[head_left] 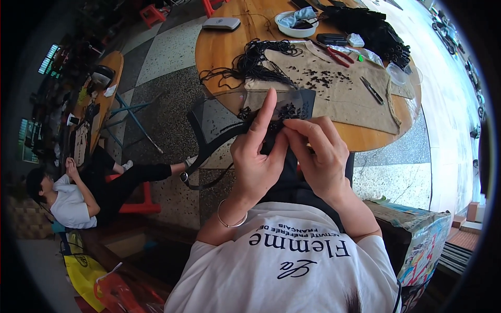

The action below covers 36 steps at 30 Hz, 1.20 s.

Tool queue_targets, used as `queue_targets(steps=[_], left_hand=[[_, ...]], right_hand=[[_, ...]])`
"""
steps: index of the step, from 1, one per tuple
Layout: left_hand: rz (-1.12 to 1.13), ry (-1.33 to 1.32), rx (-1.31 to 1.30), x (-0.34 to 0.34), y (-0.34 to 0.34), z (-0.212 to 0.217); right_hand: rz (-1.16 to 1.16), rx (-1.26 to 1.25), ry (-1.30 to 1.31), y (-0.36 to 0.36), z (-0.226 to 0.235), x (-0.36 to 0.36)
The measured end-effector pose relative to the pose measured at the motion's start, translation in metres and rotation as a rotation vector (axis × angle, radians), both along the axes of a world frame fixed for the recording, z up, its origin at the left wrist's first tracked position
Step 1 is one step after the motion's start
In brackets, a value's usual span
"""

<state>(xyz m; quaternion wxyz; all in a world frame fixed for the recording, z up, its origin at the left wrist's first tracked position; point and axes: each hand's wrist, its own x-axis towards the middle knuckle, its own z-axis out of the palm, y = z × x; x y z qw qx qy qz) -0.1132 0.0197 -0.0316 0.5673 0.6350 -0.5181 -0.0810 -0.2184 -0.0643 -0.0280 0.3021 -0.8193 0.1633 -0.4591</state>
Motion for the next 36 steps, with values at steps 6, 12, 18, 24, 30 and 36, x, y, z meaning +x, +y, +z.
queue_targets(steps=[6, 12, 18, 24, 30, 36], left_hand=[[-0.247, 0.48, -0.279, 0.013, -0.014, -0.008], [-0.479, 0.748, -0.281, 0.015, -0.015, -0.007], [-0.498, 0.708, -0.238, 0.017, -0.016, -0.01], [-0.464, 0.674, -0.298, 0.026, -0.002, -0.007], [-0.158, 0.643, -0.444, 0.048, 0.011, -0.011], [-0.118, 0.947, -0.559, 0.073, 0.027, -0.009]], right_hand=[[0.139, 0.533, -0.43, -0.032, -0.024, -0.01], [0.405, 1.559, -0.212, -0.034, -0.029, -0.005], [0.682, 1.753, -0.243, -0.035, -0.04, 0.002], [0.918, 1.542, -0.51, -0.085, -0.076, -0.002], [0.688, 1.713, -0.957, -0.134, -0.072, -0.092], [0.656, 1.606, -1.225, -0.22, -0.115, -0.215]])
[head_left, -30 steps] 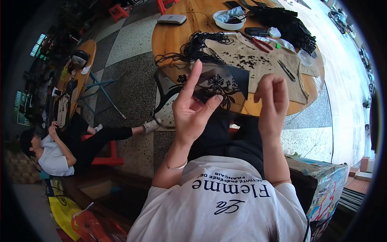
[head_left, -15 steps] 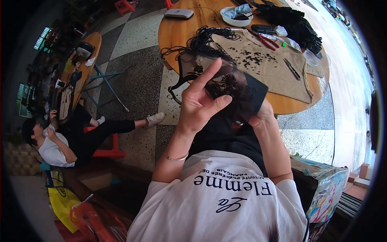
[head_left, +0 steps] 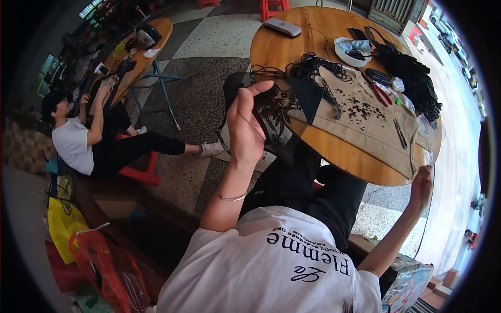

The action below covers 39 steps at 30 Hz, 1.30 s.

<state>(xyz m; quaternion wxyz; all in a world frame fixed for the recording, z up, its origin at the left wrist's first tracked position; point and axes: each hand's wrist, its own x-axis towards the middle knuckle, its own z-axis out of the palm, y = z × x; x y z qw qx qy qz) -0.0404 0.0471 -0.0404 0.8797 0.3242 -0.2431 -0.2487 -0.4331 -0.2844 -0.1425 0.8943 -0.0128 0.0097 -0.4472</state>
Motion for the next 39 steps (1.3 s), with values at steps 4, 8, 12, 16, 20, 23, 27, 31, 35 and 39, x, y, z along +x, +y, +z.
queue_targets(steps=[4, 8, 12, 16, 20, 23, 27, 31, 35, 39], left_hand=[[-0.191, 0.216, 0.001, 0.012, 0.018, 0.011], [-0.334, 0.302, -0.015, 0.026, 0.032, 0.006], [-0.282, 0.308, -0.01, 0.04, 0.058, 0.001], [-0.179, 0.03, 0.403, 0.049, 0.067, -0.004], [-0.337, -0.014, 0.283, 0.056, 0.076, -0.001], [-0.359, -0.007, 0.319, 0.061, 0.078, 0.002], [-0.332, 0.003, 0.379, 0.062, 0.078, 0.009], [-0.226, 0.054, 0.381, 0.067, 0.089, 0.02], [-0.194, 0.134, 0.216, 0.083, 0.107, 0.014], [-0.035, 0.047, 0.262, 0.066, 0.104, 0.028]], right_hand=[[-0.238, 0.017, 0.104, -0.081, -0.055, -0.11], [-0.595, -0.213, 0.496, -0.142, -0.09, -0.266], [-1.14, 0.036, 0.905, -0.16, -0.072, -0.317], [-1.373, 0.201, 1.255, -0.132, -0.069, -0.305], [-1.458, 0.267, 1.371, -0.114, -0.062, -0.316], [-1.395, 0.166, 1.584, -0.104, -0.061, -0.344], [-1.365, 0.234, 1.629, -0.084, -0.081, -0.325], [-1.452, 0.482, 1.768, -0.076, -0.078, -0.296], [-1.481, 0.238, 1.746, -0.107, -0.071, -0.347], [-1.476, -0.05, 1.716, -0.132, -0.086, -0.349]])
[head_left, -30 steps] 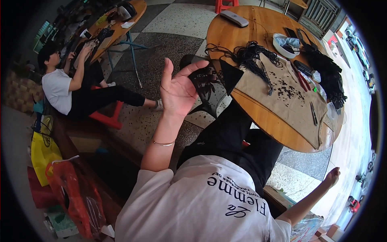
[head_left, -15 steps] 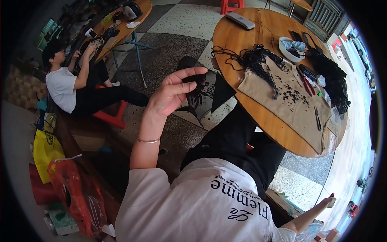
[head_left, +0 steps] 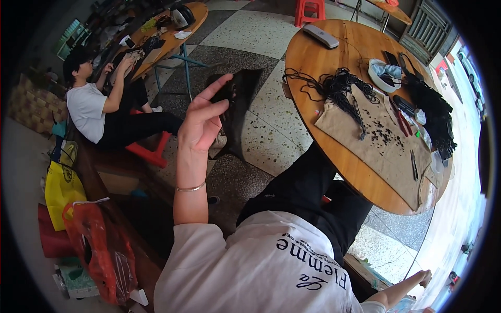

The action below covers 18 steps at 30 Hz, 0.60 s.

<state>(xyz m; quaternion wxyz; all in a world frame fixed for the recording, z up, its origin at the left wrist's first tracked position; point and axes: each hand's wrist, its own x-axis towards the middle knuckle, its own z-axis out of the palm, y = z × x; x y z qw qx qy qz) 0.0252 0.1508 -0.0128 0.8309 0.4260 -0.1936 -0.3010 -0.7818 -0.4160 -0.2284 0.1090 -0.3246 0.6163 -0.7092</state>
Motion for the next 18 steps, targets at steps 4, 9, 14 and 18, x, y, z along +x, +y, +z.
queue_targets(steps=[4, 9, 14, 18], left_hand=[[0.091, -0.261, 0.154, -0.026, -0.029, -0.005], [0.028, -0.406, 0.315, -0.069, -0.061, 0.0], [-0.185, -0.353, 0.281, -0.091, -0.085, -0.006], [-0.259, -0.321, 0.168, -0.107, -0.098, -0.006]], right_hand=[[0.11, -0.113, 0.137, 0.002, 0.023, 0.017], [0.795, 0.048, 0.216, 0.127, 0.117, 0.297], [1.585, 0.25, -0.134, 0.289, 0.141, 0.507], [1.846, 0.285, -0.205, 0.342, 0.146, 0.558]])
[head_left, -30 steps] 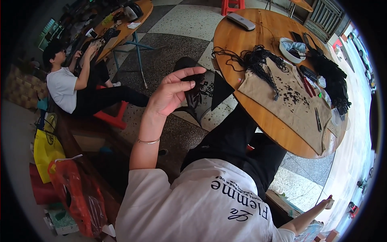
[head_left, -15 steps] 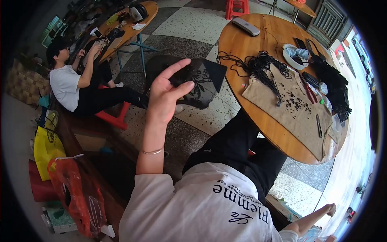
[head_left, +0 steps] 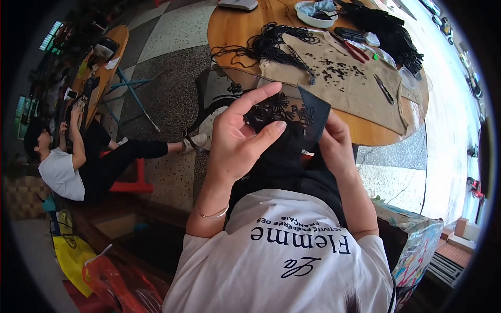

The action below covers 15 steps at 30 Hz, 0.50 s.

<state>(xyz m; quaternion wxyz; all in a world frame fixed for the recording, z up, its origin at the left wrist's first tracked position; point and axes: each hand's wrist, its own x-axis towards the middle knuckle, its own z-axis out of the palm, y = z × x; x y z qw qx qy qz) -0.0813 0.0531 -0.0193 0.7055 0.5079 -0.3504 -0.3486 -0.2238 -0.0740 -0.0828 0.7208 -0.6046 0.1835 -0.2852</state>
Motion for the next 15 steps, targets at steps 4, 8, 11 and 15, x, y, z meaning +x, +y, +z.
queue_targets(steps=[4, 8, 11, 15], left_hand=[[-0.082, 0.051, 0.019, -0.006, -0.0041, -0.0015], [-0.097, 0.071, 0.016, -0.007, -0.0056, -0.0038], [-0.12, 0.09, 0.024, -0.007, -0.0074, -0.0048], [-0.143, 0.079, 0.054, -0.0084, -0.0078, -0.0035]], right_hand=[[0.063, 0.05, -0.169, 0.0184, 0.0065, 0.0083], [0.045, -0.058, -0.139, 0.0187, 0.0055, 0.0044], [0.038, -0.079, -0.126, 0.0176, 0.0026, 0.0021], [0.012, -0.105, -0.096, 0.0193, 0.0031, 0.0012]])
